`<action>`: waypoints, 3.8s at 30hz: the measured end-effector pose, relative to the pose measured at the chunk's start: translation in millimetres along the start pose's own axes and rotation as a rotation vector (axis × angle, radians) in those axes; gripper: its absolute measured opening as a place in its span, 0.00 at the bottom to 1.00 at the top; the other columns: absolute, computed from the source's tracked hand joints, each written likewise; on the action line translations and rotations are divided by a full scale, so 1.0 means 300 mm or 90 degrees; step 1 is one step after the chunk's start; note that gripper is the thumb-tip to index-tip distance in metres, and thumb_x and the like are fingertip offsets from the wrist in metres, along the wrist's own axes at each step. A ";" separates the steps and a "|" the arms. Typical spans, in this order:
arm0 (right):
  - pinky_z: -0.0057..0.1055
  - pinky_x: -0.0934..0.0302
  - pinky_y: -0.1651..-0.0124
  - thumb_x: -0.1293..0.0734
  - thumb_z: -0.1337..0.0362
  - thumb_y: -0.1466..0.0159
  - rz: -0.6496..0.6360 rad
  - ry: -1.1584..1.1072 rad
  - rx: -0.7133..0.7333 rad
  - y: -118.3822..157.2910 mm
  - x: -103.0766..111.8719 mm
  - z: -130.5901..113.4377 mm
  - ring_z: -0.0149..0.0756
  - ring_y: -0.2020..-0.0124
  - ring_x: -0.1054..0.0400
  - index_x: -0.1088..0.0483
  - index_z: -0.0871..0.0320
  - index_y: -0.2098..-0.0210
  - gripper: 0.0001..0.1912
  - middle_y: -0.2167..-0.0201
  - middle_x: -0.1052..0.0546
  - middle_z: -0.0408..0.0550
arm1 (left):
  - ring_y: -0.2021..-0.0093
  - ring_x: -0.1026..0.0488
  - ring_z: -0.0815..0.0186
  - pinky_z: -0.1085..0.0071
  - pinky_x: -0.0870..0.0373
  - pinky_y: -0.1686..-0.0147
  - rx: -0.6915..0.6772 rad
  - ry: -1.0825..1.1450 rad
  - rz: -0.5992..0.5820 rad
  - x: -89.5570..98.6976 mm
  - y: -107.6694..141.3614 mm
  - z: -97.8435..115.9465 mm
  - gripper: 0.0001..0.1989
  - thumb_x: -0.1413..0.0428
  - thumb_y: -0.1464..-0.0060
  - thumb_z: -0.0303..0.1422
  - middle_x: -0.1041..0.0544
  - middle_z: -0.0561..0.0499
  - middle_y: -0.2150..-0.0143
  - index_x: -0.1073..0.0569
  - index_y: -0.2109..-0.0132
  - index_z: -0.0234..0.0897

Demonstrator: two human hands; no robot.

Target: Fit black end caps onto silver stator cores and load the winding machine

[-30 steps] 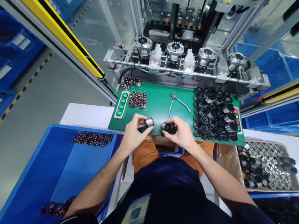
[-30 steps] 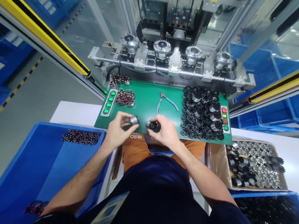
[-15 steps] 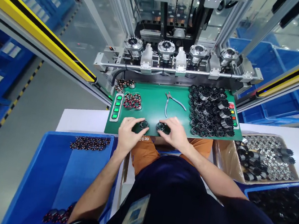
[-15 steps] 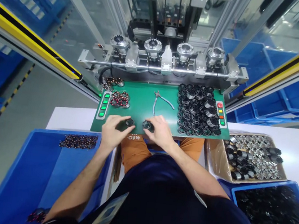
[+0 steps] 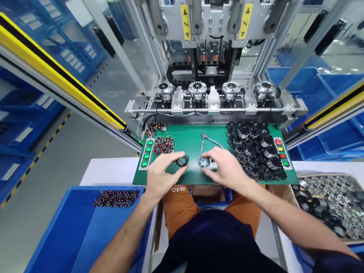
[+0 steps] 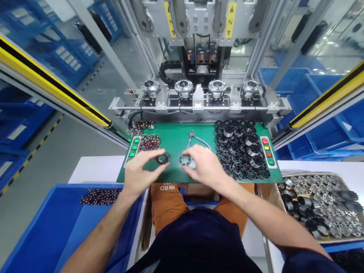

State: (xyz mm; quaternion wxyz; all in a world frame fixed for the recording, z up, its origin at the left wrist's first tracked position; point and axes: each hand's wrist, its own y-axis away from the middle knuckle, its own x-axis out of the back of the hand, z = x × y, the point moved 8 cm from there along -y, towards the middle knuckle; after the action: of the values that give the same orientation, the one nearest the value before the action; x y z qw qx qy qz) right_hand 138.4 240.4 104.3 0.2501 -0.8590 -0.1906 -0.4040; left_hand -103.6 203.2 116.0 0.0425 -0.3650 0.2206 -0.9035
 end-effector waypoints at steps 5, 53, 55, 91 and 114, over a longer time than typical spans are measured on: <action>0.54 0.19 0.42 0.17 0.67 0.33 0.061 0.113 -0.018 -0.208 0.470 0.205 0.54 0.50 0.16 0.17 0.52 0.44 0.19 0.47 0.10 0.54 | 0.44 0.06 0.53 0.53 0.07 0.38 -0.064 0.062 -0.024 -0.005 -0.418 0.145 0.19 0.24 0.33 0.39 0.05 0.47 0.38 0.07 0.38 0.45; 0.51 0.19 0.38 0.06 0.48 0.35 -0.138 0.280 -0.163 -0.789 0.876 1.127 0.46 0.55 0.11 0.05 0.57 0.57 0.20 0.65 0.10 0.43 | 0.23 0.16 0.35 0.42 0.25 0.14 -0.085 -0.241 -0.326 -0.676 -1.257 0.180 0.32 0.26 0.32 0.29 0.13 0.29 0.24 0.14 0.24 0.29; 0.50 0.17 0.38 0.09 0.42 0.31 -0.128 0.275 -0.157 -0.785 0.880 1.131 0.45 0.56 0.10 0.05 0.55 0.57 0.22 0.65 0.10 0.43 | 0.12 0.28 0.30 0.36 0.34 0.08 -0.100 -0.260 -0.292 -0.698 -1.159 0.172 0.41 0.31 0.26 0.31 0.29 0.24 0.09 0.27 0.12 0.25; 0.76 0.33 0.13 0.35 0.50 0.20 0.072 0.388 -0.138 -0.309 0.717 0.949 0.71 0.14 0.27 0.25 0.52 0.13 0.40 0.11 0.24 0.56 | 0.08 0.32 0.42 0.41 0.33 0.09 0.063 -0.315 -0.004 0.007 -0.844 -0.481 0.35 0.44 0.24 0.39 0.23 0.42 0.11 0.17 0.17 0.40; 0.74 0.41 0.06 0.27 0.55 0.17 0.062 0.332 -0.144 -0.475 0.629 0.492 0.65 0.09 0.34 0.33 0.53 0.09 0.40 0.08 0.30 0.63 | 0.15 0.25 0.38 0.36 0.28 0.14 -0.011 -0.256 -0.088 -0.207 -0.786 0.041 0.26 0.42 0.13 0.38 0.21 0.29 0.17 0.22 0.19 0.32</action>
State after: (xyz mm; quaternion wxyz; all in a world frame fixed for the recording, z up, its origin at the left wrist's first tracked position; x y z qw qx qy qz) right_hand 264.9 464.4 211.5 0.2122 -0.7565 -0.0322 -0.6177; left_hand -30.0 425.5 185.4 0.0204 -0.5525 0.1897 -0.8114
